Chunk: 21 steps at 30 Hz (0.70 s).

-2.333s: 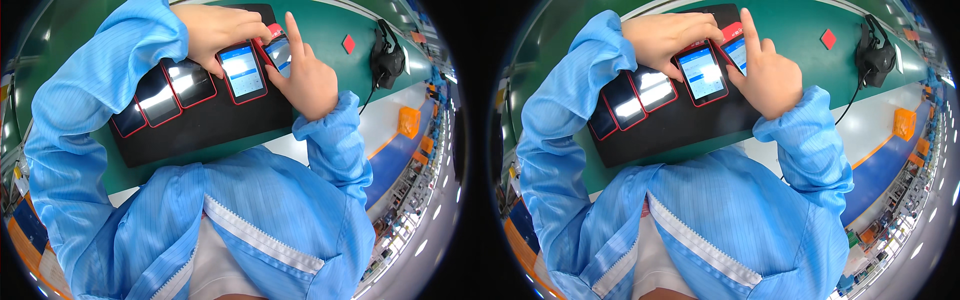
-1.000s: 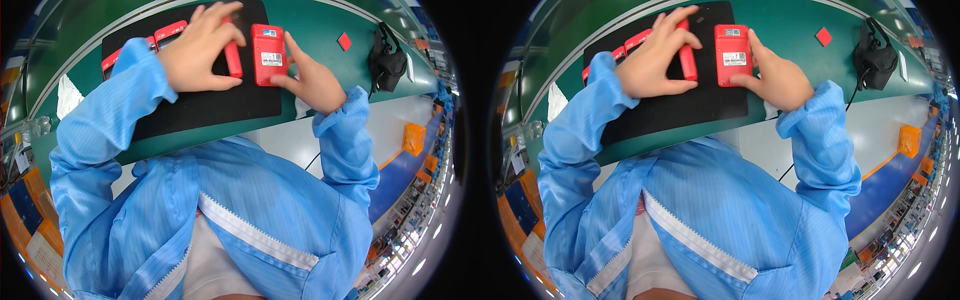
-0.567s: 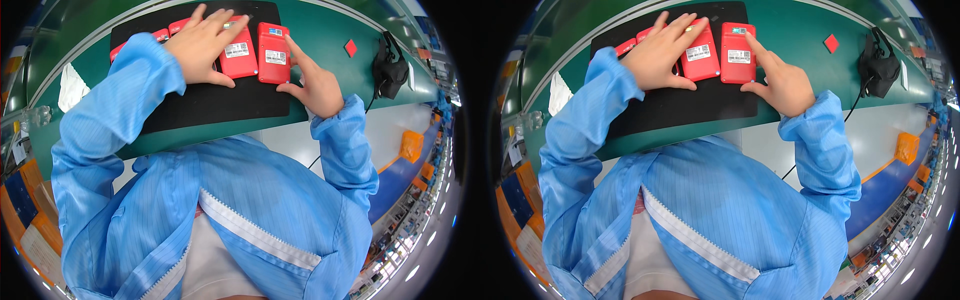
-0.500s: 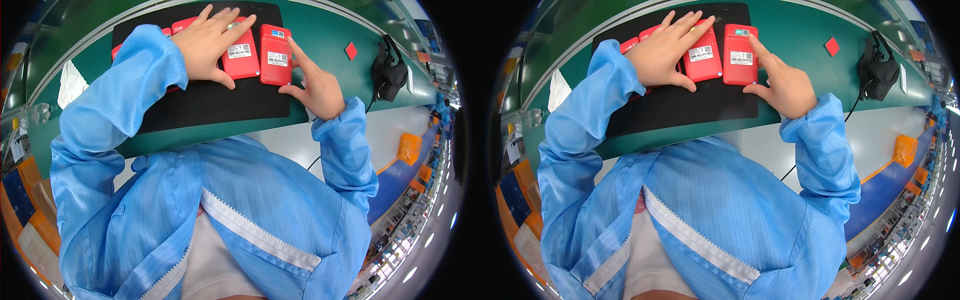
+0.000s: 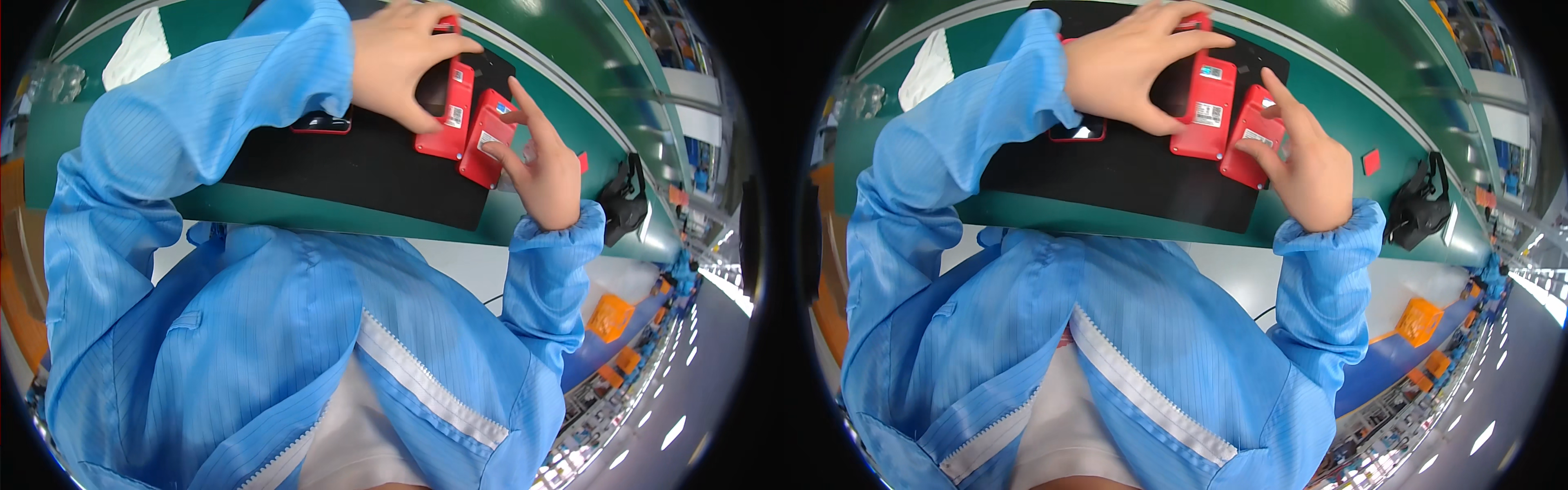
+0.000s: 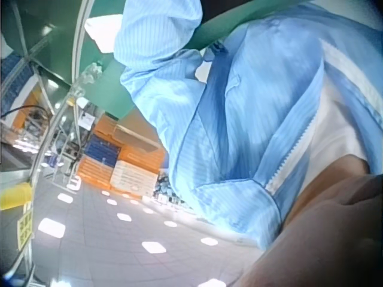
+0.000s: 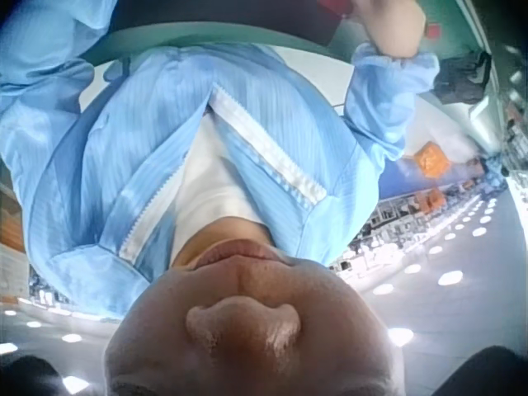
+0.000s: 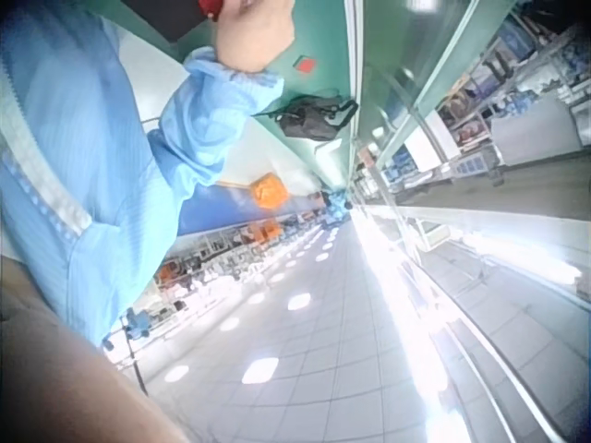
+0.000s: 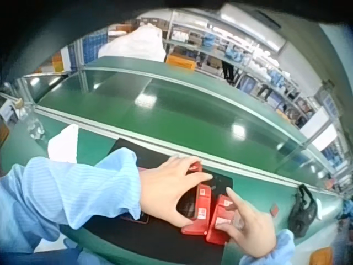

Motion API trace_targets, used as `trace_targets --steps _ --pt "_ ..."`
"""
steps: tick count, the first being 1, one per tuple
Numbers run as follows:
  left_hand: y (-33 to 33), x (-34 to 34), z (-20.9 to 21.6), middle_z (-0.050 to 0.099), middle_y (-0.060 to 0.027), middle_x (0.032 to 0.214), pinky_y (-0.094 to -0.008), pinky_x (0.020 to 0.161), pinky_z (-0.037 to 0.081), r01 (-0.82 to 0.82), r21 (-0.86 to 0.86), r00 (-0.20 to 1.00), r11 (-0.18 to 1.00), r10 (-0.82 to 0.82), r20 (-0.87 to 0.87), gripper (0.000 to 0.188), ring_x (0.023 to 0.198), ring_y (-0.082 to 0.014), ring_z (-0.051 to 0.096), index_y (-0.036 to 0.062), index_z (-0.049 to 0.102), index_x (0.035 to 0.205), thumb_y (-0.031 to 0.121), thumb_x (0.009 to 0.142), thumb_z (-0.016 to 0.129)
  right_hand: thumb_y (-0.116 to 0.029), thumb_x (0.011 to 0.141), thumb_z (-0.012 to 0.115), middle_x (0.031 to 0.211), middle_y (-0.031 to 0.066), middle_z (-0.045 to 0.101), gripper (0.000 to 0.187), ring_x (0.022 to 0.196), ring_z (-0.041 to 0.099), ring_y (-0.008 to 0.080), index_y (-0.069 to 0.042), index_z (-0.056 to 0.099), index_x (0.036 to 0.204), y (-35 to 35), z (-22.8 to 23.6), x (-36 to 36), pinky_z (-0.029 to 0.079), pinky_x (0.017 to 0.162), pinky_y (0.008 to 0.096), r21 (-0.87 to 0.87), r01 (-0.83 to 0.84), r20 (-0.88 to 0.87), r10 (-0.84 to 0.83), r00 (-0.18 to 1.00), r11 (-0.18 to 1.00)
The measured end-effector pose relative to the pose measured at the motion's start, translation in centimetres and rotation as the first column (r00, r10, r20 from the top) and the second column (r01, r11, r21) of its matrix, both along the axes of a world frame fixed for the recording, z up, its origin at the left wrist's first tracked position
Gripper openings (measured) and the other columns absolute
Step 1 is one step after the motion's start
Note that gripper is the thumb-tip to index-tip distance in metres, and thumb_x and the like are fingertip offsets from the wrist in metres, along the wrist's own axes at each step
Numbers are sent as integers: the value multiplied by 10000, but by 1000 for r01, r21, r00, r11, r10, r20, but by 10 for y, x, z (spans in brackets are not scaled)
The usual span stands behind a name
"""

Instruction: Inspect several handheld electronic devices and place them on a tray on a conveyor belt.

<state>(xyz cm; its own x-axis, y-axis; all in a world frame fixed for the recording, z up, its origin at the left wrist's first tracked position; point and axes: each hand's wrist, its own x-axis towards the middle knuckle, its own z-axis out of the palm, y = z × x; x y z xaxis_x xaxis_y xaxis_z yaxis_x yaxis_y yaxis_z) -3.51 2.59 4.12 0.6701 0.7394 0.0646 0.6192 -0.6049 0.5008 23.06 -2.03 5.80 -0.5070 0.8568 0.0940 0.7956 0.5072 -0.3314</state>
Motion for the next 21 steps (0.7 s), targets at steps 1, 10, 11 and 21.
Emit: trace_targets --steps 1,10,11,21 --pt "-1 0 -4 307 -335 1461 -538 1137 347 -24 -52 996 998 28 88 971 1319 -529 374 56 432 1452 494 688 841 -269 764 857 1079 55 718 810 668 653 216 -218 501 1490 4 1 -2 555 620 325 -33 60 8 -59 998 998" --pt "-39 -47 -36 292 -257 1567 -656 1214 120 -139 193 986 971 155 -68 982 1498 -446 240 106 378 1465 488 710 877 -300 723 873 1174 82 670 872 773 691 255 -199 483 1496 14 4 -15 584 677 360 -34 -89 -6 89 996 995" --pt "-42 -48 -39 291 -260 1569 -659 1211 121 -163 179 976 970 186 -116 1027 1498 -448 238 101 342 1509 506 723 865 -319 716 875 1199 81 657 889 796 694 263 -188 474 1499 18 8 -25 585 686 361 -42 -130 14 131 991 991" --pt "-36 -58 -30 202 -248 1644 -640 1222 95 -121 103 931 987 148 -333 1274 1551 -372 159 47 144 1607 597 699 848 -563 615 895 1452 275 460 1321 938 718 355 1 190 1579 57 -21 -96 609 742 394 -40 -432 204 430 879 901"
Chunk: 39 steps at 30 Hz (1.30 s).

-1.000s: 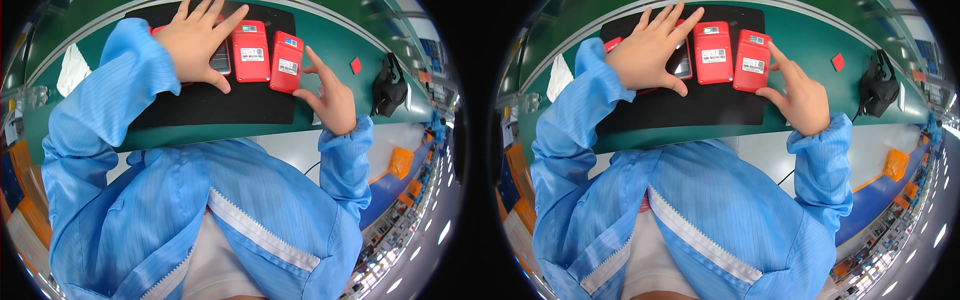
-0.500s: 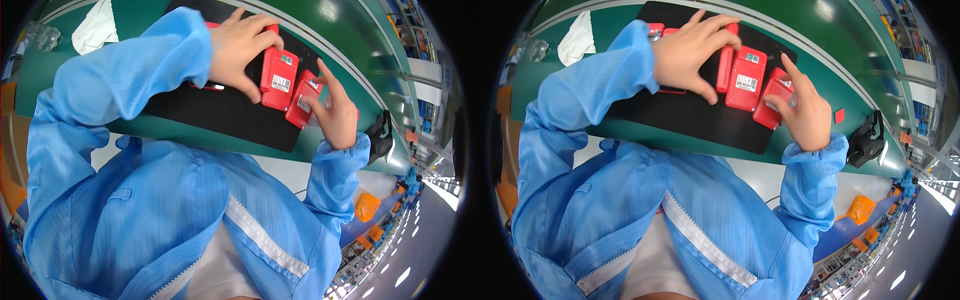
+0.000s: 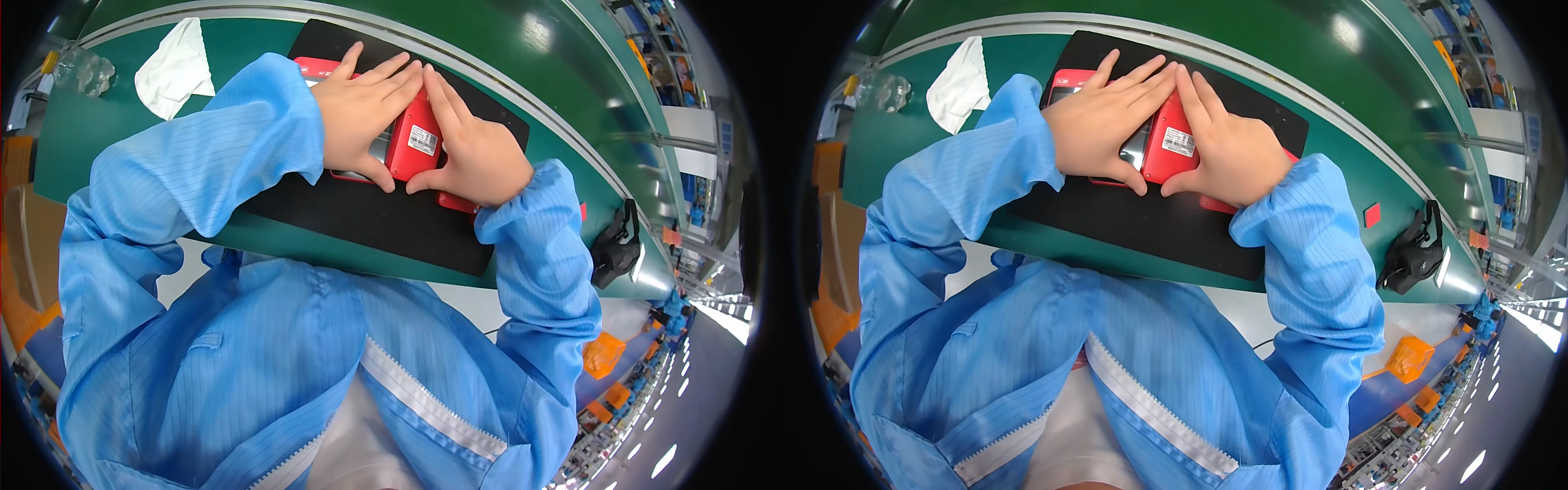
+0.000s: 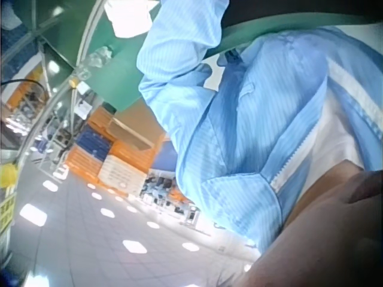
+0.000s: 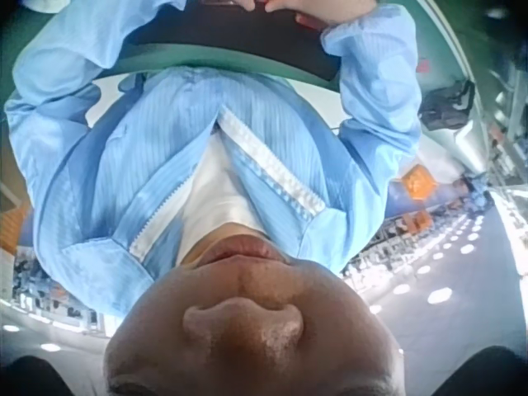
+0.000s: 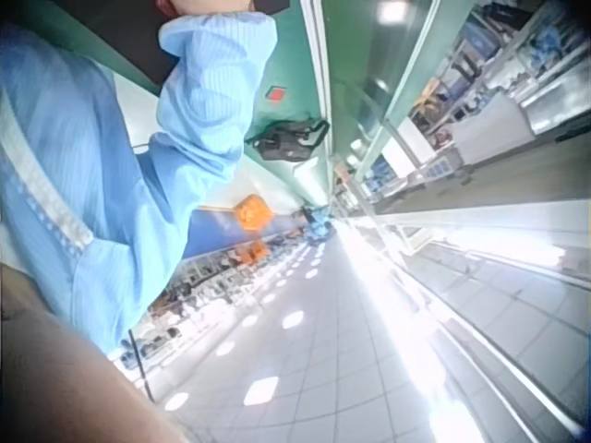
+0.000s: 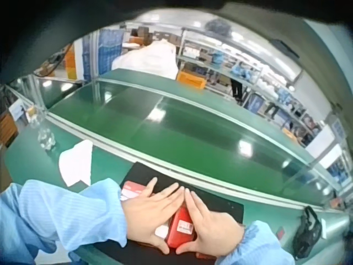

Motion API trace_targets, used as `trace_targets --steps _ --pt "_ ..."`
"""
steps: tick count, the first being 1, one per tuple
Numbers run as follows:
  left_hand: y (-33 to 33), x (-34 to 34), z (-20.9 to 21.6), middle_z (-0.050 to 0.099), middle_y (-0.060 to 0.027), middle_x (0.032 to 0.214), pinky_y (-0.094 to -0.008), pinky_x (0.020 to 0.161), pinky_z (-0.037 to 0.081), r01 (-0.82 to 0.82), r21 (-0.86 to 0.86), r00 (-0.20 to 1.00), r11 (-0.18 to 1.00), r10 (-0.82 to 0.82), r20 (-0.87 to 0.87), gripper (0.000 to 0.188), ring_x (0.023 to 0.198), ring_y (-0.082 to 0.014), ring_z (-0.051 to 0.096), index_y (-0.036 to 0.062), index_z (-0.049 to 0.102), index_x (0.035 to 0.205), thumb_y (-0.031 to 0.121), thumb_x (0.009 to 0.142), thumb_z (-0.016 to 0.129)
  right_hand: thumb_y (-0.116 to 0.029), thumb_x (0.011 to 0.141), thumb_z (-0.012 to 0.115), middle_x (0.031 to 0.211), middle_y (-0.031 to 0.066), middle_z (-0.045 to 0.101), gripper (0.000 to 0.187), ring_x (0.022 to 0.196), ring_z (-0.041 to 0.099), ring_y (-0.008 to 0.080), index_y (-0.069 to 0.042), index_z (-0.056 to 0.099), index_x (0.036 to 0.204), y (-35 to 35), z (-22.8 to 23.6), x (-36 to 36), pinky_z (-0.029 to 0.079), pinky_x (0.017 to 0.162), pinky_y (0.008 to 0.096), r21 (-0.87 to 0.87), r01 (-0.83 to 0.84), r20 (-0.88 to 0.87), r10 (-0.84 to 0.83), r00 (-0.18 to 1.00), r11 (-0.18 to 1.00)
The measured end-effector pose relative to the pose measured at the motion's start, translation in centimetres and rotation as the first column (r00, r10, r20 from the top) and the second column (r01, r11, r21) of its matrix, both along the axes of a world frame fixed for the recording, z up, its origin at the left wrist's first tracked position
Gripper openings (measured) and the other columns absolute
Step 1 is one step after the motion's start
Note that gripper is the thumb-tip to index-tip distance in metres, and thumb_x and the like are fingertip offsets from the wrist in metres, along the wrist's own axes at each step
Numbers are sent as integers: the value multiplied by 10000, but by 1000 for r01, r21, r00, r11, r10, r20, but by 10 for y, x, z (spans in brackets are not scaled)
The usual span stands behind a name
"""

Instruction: Inspect several handheld electronic devices and place them on a tray on a conveyor belt.

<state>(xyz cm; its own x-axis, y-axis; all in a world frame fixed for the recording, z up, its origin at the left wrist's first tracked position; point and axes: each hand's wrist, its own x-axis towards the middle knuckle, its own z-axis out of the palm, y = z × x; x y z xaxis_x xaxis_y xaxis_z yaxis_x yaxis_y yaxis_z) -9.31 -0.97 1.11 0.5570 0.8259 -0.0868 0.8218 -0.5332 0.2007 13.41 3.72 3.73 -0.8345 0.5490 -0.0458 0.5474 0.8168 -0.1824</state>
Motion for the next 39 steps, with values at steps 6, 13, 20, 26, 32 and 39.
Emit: trace_targets --steps 6,13,20,26,32,39 --pt "-11 -7 9 221 -292 1618 -610 1232 134 -46 -47 999 998 44 -32 1470 1526 -436 194 93 32 1624 603 567 917 -574 599 897 1387 271 507 1374 940 719 367 -18 138 1600 -2 17 3 613 742 395 -79 116 238 -94 967 990" --pt "-2 -9 12 432 -267 1448 -543 1218 264 58 1 996 998 -58 73 1282 1382 -427 424 144 166 1618 346 624 952 -614 583 886 1468 283 462 1350 943 721 389 -56 191 1596 -25 -9 4 614 704 417 40 149 106 -152 983 988" --pt "7 -11 -14 242 -203 1560 -474 1127 442 126 102 742 987 -162 651 987 1426 -429 342 181 445 1445 251 612 970 -573 695 841 1378 180 560 1120 890 727 333 -131 305 1573 -23 7 20 607 700 381 31 168 40 -169 985 985" --pt "2 -48 -3 292 -183 1591 -595 1244 150 78 151 939 985 -123 320 994 1478 -443 281 170 432 1344 330 538 991 -409 867 769 1279 106 628 731 912 720 294 -143 476 1482 -35 13 54 599 737 366 36 379 -88 -375 923 925" --pt "-17 -57 1 281 -198 1607 -568 1254 116 -2 120 994 993 -11 112 1142 1523 -412 204 140 313 1548 378 624 941 -326 845 803 1370 90 603 698 831 703 261 -152 521 1460 -59 3 106 583 690 340 -61 671 -150 -672 726 739" --pt "-14 -44 -8 225 -176 1653 -544 1259 112 31 132 999 991 -26 -44 1218 1547 -348 175 106 193 1613 508 691 879 -497 485 934 1593 199 350 1384 902 708 317 -116 213 1605 -64 6 117 599 705 361 -79 479 103 -471 876 874"
